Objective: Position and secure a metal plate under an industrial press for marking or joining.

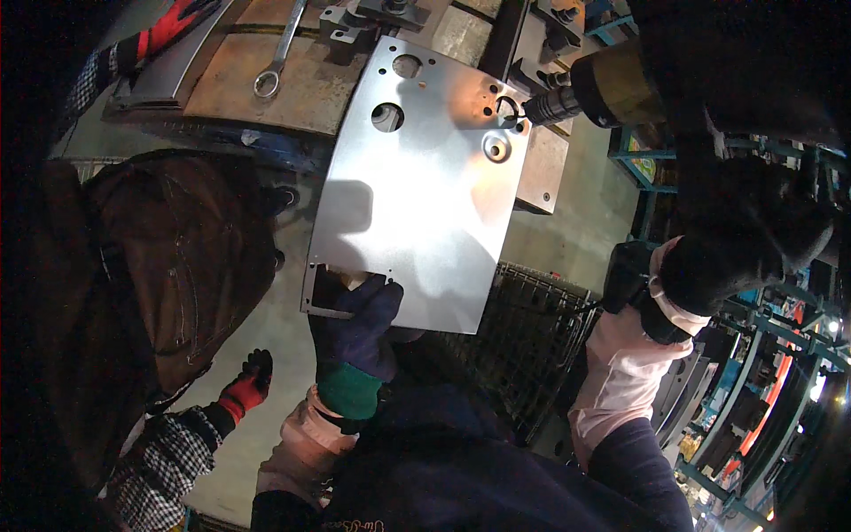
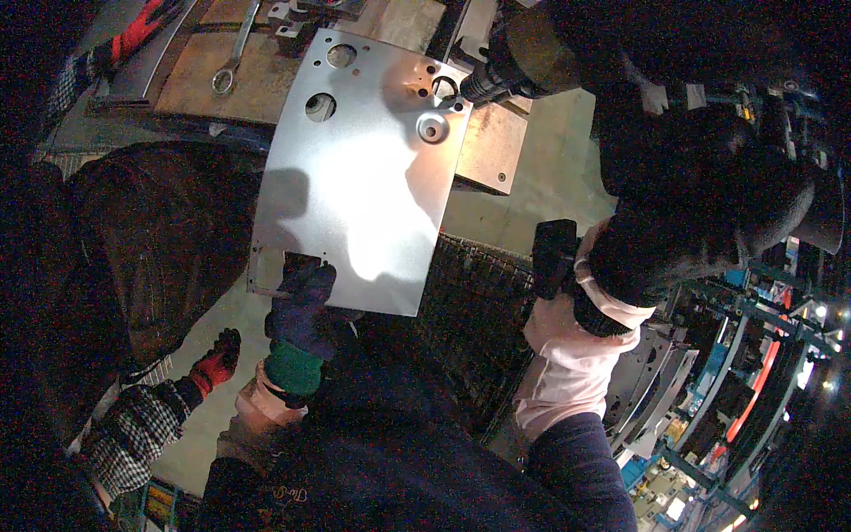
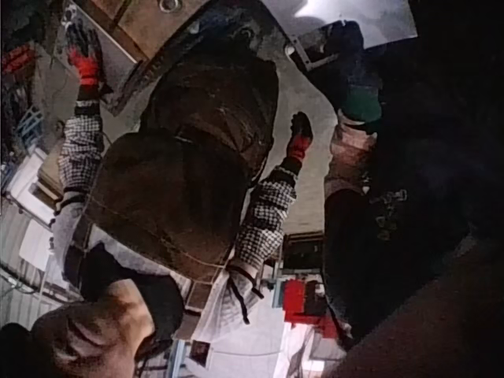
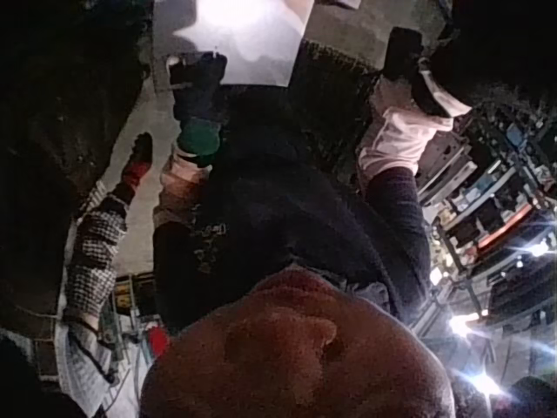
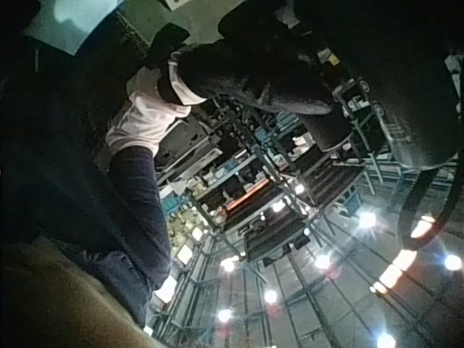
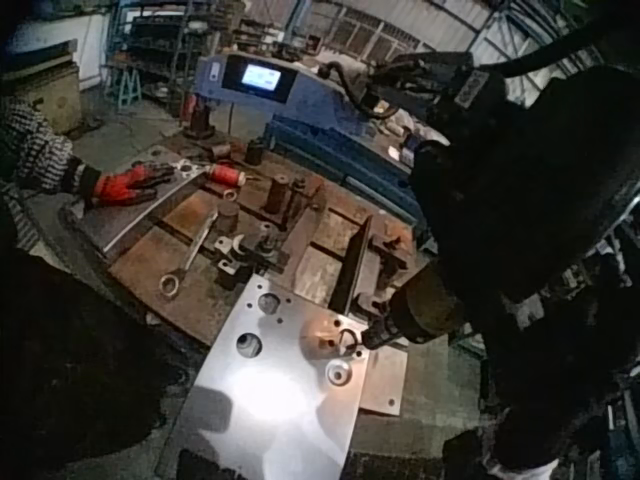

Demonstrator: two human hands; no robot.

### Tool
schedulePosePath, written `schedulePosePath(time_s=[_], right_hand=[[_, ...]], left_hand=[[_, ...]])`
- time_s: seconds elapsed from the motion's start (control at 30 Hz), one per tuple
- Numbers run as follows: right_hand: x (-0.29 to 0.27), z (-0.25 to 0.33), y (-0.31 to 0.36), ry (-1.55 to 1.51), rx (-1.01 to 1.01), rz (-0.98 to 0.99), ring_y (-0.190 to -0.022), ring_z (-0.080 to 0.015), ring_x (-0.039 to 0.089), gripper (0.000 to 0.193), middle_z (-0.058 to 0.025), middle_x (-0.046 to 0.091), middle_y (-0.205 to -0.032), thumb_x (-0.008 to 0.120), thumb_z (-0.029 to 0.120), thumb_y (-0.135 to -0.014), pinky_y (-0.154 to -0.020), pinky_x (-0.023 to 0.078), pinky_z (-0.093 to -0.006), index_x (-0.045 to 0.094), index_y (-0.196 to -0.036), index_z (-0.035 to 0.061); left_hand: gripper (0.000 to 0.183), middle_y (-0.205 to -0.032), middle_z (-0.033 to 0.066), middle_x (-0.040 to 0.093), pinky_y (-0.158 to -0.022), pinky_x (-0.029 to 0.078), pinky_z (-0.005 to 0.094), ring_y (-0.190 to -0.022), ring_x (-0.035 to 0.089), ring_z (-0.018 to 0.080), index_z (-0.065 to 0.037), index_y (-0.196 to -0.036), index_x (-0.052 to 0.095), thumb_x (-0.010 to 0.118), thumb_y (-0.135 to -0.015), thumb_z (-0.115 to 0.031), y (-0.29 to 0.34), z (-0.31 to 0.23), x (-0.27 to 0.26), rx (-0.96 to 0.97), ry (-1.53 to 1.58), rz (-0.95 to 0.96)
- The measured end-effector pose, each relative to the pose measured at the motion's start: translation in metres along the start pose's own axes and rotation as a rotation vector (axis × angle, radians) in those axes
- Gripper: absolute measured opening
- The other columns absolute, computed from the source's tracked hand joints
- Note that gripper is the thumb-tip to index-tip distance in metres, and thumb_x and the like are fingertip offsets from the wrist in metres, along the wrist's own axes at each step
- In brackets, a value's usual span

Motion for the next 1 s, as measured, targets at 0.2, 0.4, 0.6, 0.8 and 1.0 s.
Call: schedulePosePath(time_s=[0.2,0.4,0.6,0.8,1.0], right_hand=[[-0.007,-0.007,0.000,-0.012,0.015,0.013,-0.112,-0.0291,0.055,0.050,-0.0145,0.050,-0.132,0.054,0.025,-0.093,-0.090,0.053,-0.0424,0.036,-0.138,0.0120],[-0.022,-0.024,-0.009,0.066,0.009,0.118,-0.107,-0.0280,0.057,0.048,-0.0140,0.052,-0.128,0.053,0.031,-0.094,-0.089,0.054,-0.0420,0.039,-0.136,0.0116],[-0.035,-0.057,-0.012,-0.315,0.335,0.043,-0.092,-0.0270,0.063,0.049,-0.0133,0.062,-0.110,0.050,0.047,-0.093,-0.082,0.055,-0.0426,0.050,-0.129,0.0133],[-0.015,-0.023,-0.008,-0.225,0.344,-0.034,-0.092,-0.0249,0.063,0.046,-0.0117,0.062,-0.110,0.050,0.042,-0.094,-0.076,0.057,-0.0398,0.049,-0.130,0.0132],[-0.012,-0.017,-0.006,-0.150,0.125,-0.003,-0.085,-0.0246,0.064,0.042,-0.0123,0.063,-0.103,0.049,0.039,-0.096,-0.068,0.057,-0.0349,0.049,-0.129,0.0126]], left_hand=[[0.026,-0.106,0.0088,0.061,-0.063,0.061,0.0407,-0.093,0.064,0.0229,-0.001,-0.101,0.066,0.073,-0.077,-0.007,0.000,0.013,0.007,-0.484,0.570,-0.230],[0.027,-0.105,0.0090,0.061,-0.057,0.061,0.0381,-0.089,0.065,0.0227,-0.001,-0.103,0.065,0.072,-0.077,-0.006,0.002,0.021,0.012,-0.720,0.748,-0.266],[0.031,-0.102,0.0087,0.061,-0.057,0.061,0.0383,-0.088,0.065,0.0224,0.000,-0.106,0.063,0.072,-0.076,-0.005,0.005,0.021,0.014,-0.735,0.861,-0.302],[0.030,-0.100,0.0081,0.061,-0.062,0.061,0.0383,-0.085,0.064,0.0212,0.001,-0.104,0.064,0.072,-0.075,-0.003,0.001,0.019,0.012,-0.747,0.828,-0.327],[0.024,-0.100,0.0081,0.062,-0.065,0.060,0.0384,-0.085,0.064,0.0206,0.002,-0.098,0.066,0.072,-0.075,-0.001,0.000,0.017,0.011,-0.700,0.737,-0.338]])
Point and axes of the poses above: each hand's wrist, its own y-axis away from the middle knuckle, its own x-axis out of the palm, z = x × y, the point moved 6 cm from there along -y, towards the middle knuckle
